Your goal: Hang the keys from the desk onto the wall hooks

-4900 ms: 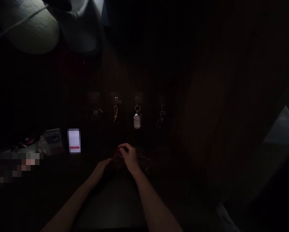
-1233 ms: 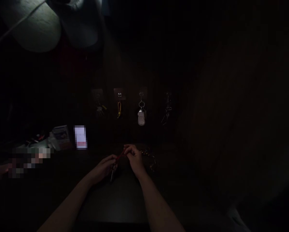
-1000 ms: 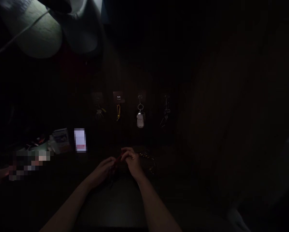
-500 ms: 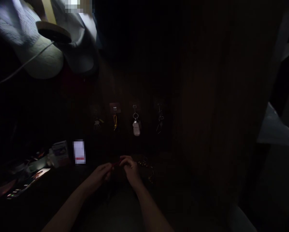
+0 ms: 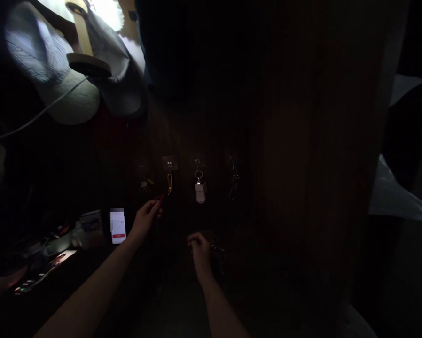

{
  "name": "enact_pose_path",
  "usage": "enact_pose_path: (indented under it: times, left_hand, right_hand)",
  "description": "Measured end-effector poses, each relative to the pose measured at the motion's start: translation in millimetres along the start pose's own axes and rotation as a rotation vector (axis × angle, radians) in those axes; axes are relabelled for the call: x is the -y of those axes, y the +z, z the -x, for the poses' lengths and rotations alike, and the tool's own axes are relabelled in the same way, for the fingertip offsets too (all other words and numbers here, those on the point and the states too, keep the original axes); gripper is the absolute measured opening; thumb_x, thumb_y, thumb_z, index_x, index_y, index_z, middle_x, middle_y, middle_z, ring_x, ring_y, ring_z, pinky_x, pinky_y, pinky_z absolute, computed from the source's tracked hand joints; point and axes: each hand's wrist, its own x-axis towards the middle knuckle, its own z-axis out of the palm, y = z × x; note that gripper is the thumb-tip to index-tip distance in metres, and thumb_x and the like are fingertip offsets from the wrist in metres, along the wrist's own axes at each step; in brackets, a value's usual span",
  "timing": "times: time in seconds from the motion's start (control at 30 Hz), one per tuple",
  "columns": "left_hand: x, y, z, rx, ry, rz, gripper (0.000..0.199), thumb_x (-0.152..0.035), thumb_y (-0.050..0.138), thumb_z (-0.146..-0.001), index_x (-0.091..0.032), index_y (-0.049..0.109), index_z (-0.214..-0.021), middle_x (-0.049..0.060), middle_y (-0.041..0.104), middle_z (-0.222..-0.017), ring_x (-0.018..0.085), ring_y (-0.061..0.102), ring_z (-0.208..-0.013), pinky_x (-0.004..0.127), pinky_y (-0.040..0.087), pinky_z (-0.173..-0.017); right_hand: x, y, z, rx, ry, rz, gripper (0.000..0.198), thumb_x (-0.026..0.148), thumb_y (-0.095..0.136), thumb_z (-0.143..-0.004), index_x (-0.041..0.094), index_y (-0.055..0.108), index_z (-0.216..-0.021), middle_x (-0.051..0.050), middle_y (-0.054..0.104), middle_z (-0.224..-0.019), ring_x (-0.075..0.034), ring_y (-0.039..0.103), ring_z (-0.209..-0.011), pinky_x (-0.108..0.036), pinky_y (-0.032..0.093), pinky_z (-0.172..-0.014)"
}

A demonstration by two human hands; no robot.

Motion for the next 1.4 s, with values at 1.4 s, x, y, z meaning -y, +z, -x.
enact_pose_path:
  times: [1.4]
  left_hand:
    - [-23.5,41.8,-87.1,-0.338,0.189,-0.286,0.027,-0.027,0.062,-0.069,-0.019,0.055,-0.094,0.004,0.062,-0.088,0.017,0.059,-0.085,0.027,0.044,-0.075]
  right_hand:
    - [3.5,6.7,4.3,0.065,0.012,-0.011,0.011,0.023,0.049,-0.058,0.021,0.060,-0.055,0.001,0.056,-0.054,-0.014,0.051,-0.055,-0.024,0.034,-0.052]
